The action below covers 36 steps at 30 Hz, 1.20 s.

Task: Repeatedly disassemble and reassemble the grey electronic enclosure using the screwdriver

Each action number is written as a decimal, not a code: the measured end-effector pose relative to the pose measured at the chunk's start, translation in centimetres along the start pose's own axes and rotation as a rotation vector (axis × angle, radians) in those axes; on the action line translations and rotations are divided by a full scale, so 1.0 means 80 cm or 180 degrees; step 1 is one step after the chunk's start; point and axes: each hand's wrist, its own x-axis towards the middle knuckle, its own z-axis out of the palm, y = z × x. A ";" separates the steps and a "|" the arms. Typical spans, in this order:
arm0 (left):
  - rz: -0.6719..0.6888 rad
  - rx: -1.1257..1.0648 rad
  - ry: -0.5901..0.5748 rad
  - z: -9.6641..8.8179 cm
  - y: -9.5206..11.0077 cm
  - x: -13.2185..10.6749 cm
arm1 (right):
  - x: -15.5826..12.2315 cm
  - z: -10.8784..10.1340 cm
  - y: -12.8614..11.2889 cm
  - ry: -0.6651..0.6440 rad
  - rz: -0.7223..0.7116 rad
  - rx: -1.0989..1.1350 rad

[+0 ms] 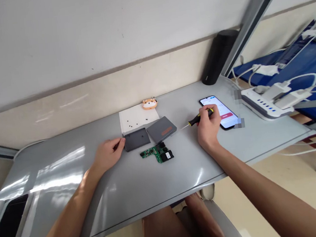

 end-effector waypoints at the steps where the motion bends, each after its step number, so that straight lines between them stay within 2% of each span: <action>1: -0.0002 -0.0009 0.0004 0.000 0.000 0.000 | -0.004 0.000 -0.005 -0.0085 -0.0046 -0.0028; 5: 0.0038 -0.0074 0.0000 0.002 -0.001 -0.001 | -0.020 -0.001 -0.019 -0.0457 -0.0374 -0.0189; 9: 0.0014 -0.0107 -0.0032 0.001 0.001 -0.002 | -0.027 -0.002 -0.018 -0.0764 -0.0638 -0.0194; 17: -0.0035 -0.0135 -0.0122 -0.001 0.004 -0.004 | -0.027 0.000 -0.015 -0.1045 -0.0570 -0.0113; 22: -0.0007 -0.0123 -0.0111 0.000 0.003 -0.004 | -0.019 0.003 -0.012 -0.0758 -0.0361 0.0121; 27: 0.0022 -0.0149 -0.0132 -0.001 0.003 -0.005 | 0.004 0.004 0.002 -0.0313 0.0364 0.0543; 30: 0.0018 -0.0176 -0.0097 -0.001 0.002 -0.005 | 0.012 0.002 0.009 -0.0506 0.0673 0.0596; 36: -0.0058 -0.0169 -0.0114 0.001 -0.003 -0.004 | 0.020 -0.005 -0.001 -0.0992 0.0763 0.0774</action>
